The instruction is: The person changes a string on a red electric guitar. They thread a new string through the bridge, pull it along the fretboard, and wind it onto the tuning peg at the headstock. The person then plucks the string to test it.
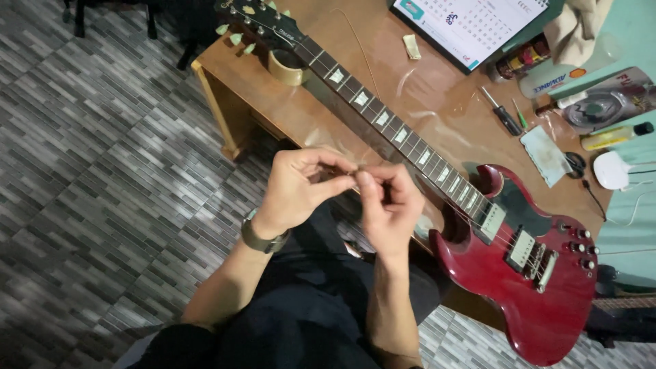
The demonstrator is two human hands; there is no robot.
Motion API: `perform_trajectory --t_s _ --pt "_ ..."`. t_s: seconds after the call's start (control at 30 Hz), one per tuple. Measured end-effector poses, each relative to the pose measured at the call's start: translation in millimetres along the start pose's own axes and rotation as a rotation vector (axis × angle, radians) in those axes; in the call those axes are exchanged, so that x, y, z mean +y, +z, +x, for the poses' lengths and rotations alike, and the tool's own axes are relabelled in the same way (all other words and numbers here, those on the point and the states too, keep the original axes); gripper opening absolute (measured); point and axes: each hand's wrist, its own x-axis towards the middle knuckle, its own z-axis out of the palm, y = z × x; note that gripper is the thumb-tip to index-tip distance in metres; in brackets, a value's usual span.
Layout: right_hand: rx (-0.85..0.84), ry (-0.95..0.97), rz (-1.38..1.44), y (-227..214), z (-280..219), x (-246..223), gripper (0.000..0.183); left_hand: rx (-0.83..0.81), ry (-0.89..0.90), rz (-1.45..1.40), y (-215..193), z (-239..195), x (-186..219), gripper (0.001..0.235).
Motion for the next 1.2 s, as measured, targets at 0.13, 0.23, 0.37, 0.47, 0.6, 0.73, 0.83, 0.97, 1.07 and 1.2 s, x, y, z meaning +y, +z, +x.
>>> perform_trajectory --t_s 0.13,0.23,0.37,0.47,0.6,0.73,0.83,0.97,1.07,1.2 --pt "0.040 0.085 0.441 1 -11 22 0.017 -0.049 -0.053 -0.103 8 -9 21 0.017" --pt "0.063 0.119 0.599 6 -18 16 0.018 -0.016 -0.025 -0.099 13 -15 16 0.016" --pt "0.065 -0.013 0.482 6 -19 5 0.018 0.020 -0.051 -0.136 15 -19 9 0.015" --pt "0.107 -0.211 0.208 -2 -23 0 0.015 0.065 -0.088 -0.203 15 -20 9 0.016" --pt "0.120 -0.432 0.042 -15 -30 13 0.014 0.091 -0.186 -0.348 23 -25 11 0.018" --pt "-0.007 -0.636 -0.344 -31 -31 9 0.003 0.107 -0.288 -0.390 17 -28 18 0.017" --pt "-0.126 -0.923 -0.539 -23 -28 4 0.015 0.125 -0.328 -0.191 16 -28 26 0.014" --pt "-0.080 -0.586 -0.238 -15 -33 0 0.008 0.105 -0.293 0.021 20 -28 19 0.012" --pt "0.076 -0.072 0.044 -12 -49 -4 0.012 0.072 -0.218 0.013 28 -32 25 0.009" --pt "0.251 0.210 0.498 -2 -62 7 0.020 0.022 -0.086 -0.111 33 -46 13 0.021"
